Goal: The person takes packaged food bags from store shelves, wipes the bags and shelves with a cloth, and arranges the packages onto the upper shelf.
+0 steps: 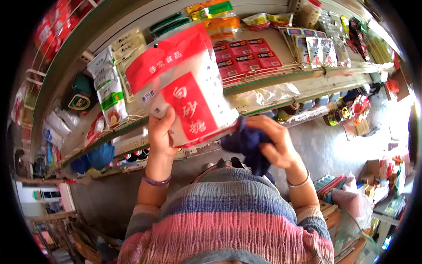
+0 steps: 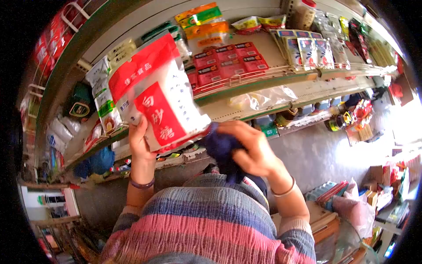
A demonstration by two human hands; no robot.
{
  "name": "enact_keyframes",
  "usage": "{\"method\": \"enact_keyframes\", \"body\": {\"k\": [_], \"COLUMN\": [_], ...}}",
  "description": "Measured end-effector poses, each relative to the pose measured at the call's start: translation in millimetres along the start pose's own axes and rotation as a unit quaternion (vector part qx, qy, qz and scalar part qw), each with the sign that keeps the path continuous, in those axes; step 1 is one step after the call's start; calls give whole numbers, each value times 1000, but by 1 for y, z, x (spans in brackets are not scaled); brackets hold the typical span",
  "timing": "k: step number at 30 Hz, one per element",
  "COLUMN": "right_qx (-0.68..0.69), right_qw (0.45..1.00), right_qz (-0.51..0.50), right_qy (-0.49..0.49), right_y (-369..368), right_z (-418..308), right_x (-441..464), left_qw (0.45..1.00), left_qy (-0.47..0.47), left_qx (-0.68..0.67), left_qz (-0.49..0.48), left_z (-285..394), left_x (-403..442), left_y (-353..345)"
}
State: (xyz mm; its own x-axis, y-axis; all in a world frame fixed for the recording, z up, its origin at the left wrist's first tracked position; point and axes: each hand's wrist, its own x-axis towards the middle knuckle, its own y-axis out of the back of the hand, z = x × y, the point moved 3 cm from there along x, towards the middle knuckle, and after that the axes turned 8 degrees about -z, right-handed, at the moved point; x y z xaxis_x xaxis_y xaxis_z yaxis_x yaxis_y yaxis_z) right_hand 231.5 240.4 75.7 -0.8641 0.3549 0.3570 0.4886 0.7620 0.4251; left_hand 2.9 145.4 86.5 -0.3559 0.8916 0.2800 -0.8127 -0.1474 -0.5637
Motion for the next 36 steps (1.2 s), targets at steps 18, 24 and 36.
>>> {"method": "enact_keyframes", "body": {"k": [18, 24, 36], "right_qx": [-202, -322, 85], "right_qw": [956, 931, 957], "right_qz": [145, 7, 276], "right_qy": [152, 173, -38], "right_y": [-12, -56, -19], "right_z": [-68, -61, 41], "right_x": [92, 86, 52], "left_qw": [973, 952, 958], "left_qy": [136, 126, 53], "left_qx": [-186, -269, -271], "left_qz": [20, -80, -75], "left_z": [-6, 0, 22], "left_x": [2, -1, 13], "left_y": [-36, -12, -10]}}
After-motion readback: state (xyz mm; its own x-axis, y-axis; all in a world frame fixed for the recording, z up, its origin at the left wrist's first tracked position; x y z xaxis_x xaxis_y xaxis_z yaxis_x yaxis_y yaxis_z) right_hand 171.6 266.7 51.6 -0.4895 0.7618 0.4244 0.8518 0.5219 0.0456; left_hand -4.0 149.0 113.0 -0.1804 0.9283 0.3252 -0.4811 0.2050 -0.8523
